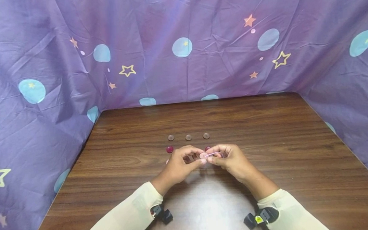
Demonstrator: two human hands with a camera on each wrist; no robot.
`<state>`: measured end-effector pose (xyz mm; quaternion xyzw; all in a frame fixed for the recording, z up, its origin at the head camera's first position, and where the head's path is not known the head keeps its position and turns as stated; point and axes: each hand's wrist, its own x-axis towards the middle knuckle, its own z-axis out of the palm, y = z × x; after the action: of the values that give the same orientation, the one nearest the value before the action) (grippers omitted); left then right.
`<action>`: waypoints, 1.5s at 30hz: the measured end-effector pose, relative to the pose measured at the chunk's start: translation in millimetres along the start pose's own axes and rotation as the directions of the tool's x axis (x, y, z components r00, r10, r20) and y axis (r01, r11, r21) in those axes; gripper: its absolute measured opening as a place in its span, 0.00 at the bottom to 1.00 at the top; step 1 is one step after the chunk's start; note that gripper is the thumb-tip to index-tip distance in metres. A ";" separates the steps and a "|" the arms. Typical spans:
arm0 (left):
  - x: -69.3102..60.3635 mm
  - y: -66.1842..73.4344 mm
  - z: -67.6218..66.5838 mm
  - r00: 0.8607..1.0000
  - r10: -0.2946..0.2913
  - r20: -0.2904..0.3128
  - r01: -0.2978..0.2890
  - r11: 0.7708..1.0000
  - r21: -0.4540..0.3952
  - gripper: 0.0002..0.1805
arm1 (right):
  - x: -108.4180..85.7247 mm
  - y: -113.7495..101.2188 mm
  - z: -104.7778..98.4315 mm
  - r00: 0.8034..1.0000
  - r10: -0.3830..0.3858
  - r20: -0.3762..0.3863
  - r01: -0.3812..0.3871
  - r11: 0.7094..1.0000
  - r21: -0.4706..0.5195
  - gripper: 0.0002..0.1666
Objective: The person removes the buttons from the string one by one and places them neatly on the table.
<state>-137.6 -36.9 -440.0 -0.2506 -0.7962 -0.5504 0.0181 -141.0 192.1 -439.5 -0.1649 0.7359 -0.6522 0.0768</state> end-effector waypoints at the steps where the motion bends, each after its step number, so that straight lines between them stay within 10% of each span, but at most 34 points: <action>1: 0.0 -0.7 -0.1 1.000 -0.002 0.001 0.002 1.000 -0.001 0.13 | -0.1 -0.1 0.0 1.000 0.002 -0.004 -0.002 1.000 -0.005 0.09; 31: -2.7 -4.9 -10.4 0.999 -0.014 -0.050 0.014 1.000 0.002 0.12 | -1.0 -3.8 -3.9 0.990 0.075 -0.123 -0.077 0.997 -0.011 0.03; 45: -3.0 -7.3 -9.8 0.999 -0.013 -0.047 0.013 1.000 -0.006 0.13 | -1.3 -8.6 -12.2 0.986 0.083 -0.142 -0.072 0.994 0.082 0.16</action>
<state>-140.5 -48.7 -443.4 -0.2327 -0.7956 -0.5585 0.0324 -142.6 203.1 -429.6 -0.0850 0.7198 -0.6868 0.0544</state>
